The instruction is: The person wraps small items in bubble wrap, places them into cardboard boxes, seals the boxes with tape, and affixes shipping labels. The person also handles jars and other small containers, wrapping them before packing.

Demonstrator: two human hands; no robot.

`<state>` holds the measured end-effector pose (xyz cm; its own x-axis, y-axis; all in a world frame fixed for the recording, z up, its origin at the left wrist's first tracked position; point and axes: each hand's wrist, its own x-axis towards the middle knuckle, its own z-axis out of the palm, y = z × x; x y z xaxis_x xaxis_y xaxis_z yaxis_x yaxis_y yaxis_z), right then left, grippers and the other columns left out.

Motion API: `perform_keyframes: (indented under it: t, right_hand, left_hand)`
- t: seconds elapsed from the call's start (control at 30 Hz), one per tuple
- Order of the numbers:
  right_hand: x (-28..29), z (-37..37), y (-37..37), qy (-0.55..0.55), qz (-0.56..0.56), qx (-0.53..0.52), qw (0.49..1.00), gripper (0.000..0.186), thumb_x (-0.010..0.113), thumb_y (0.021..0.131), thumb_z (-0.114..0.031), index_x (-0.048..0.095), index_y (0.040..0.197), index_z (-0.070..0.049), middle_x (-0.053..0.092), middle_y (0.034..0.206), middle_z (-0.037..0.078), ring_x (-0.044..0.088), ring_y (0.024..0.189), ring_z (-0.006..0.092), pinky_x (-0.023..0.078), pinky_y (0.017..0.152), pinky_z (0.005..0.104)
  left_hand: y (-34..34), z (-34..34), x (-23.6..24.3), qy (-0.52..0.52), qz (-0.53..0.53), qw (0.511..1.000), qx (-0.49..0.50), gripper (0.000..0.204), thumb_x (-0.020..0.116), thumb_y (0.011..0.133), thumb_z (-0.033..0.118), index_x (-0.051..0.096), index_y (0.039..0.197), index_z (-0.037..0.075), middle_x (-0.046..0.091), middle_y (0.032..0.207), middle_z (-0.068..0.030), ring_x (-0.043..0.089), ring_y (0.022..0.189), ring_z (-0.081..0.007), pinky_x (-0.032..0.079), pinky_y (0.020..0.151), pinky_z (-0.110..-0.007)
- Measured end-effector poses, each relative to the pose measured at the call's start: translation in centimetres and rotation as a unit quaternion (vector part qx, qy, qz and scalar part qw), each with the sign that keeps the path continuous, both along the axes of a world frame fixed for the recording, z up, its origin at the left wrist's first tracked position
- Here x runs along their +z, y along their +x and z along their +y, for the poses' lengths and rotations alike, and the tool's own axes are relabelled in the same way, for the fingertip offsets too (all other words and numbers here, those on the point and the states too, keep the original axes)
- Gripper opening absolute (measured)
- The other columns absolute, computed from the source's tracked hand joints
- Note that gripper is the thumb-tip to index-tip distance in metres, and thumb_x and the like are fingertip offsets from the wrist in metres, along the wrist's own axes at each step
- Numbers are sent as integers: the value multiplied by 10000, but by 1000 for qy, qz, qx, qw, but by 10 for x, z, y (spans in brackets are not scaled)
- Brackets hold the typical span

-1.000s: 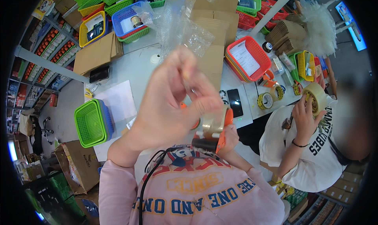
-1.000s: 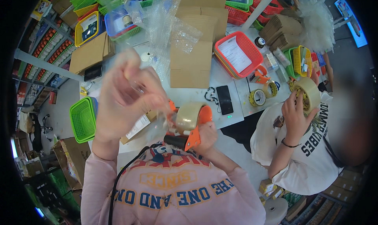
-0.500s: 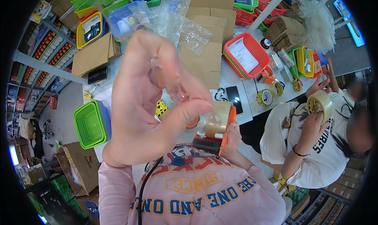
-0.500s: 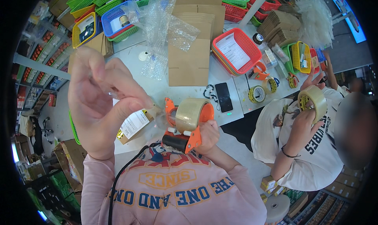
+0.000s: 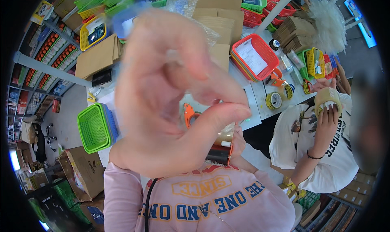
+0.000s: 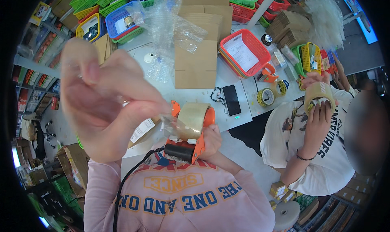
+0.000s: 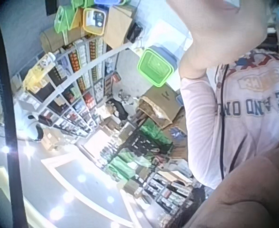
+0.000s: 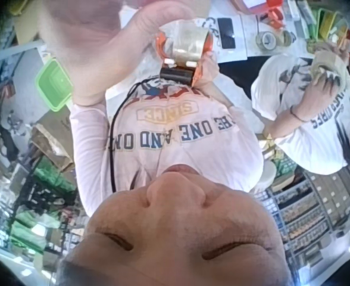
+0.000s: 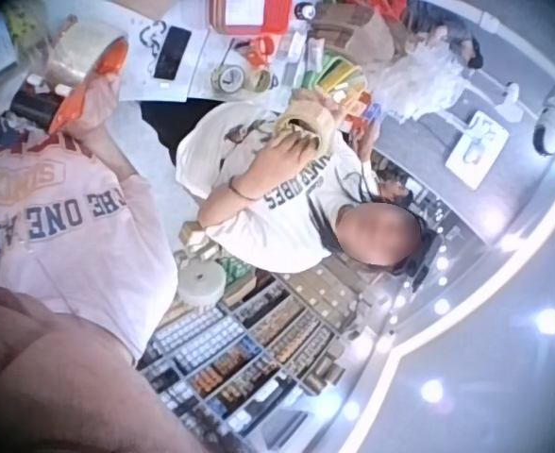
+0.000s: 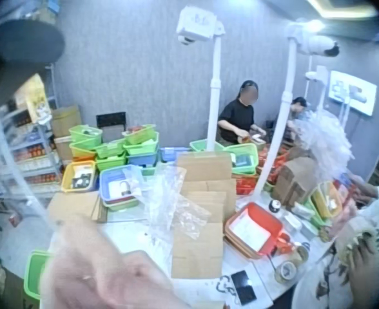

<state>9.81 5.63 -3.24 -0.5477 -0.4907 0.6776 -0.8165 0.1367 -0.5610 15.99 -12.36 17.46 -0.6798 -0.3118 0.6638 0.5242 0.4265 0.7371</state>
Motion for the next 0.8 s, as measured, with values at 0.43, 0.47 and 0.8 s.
perform_keyframes:
  t: [0.43, 0.47, 0.8]
  right_hand:
    - [40, 10, -43, -30, 155, -26, 987, 296, 712, 608, -198, 559, 755, 9, 618, 713, 104, 600, 622, 218, 388, 566, 330]
    - [37, 13, -44, -18, 182, -25, 983, 262, 687, 615, -171, 558, 756, 8, 623, 719, 108, 612, 640, 218, 392, 571, 329]
    - [51, 26, -50, -41, 253, -16, 967, 220, 579, 544, -94, 544, 736, 6, 628, 723, 105, 627, 655, 233, 410, 599, 329]
  left_hand:
    - [89, -22, -20, -208, -36, 971, 114, 1164, 717, 746, 450, -115, 1417, -13, 668, 984, -171, 458, 597, -150, 384, 601, -258]
    - [89, -26, -19, -245, -18, 964, 102, 1158, 713, 740, 465, -98, 1423, -1, 667, 986, -157, 449, 610, -145, 381, 596, -256]
    - [112, -30, -46, -287, 112, 949, 63, 1056, 669, 780, 493, -124, 1450, 300, 560, 1210, -128, 440, 827, -228, 375, 695, -339]
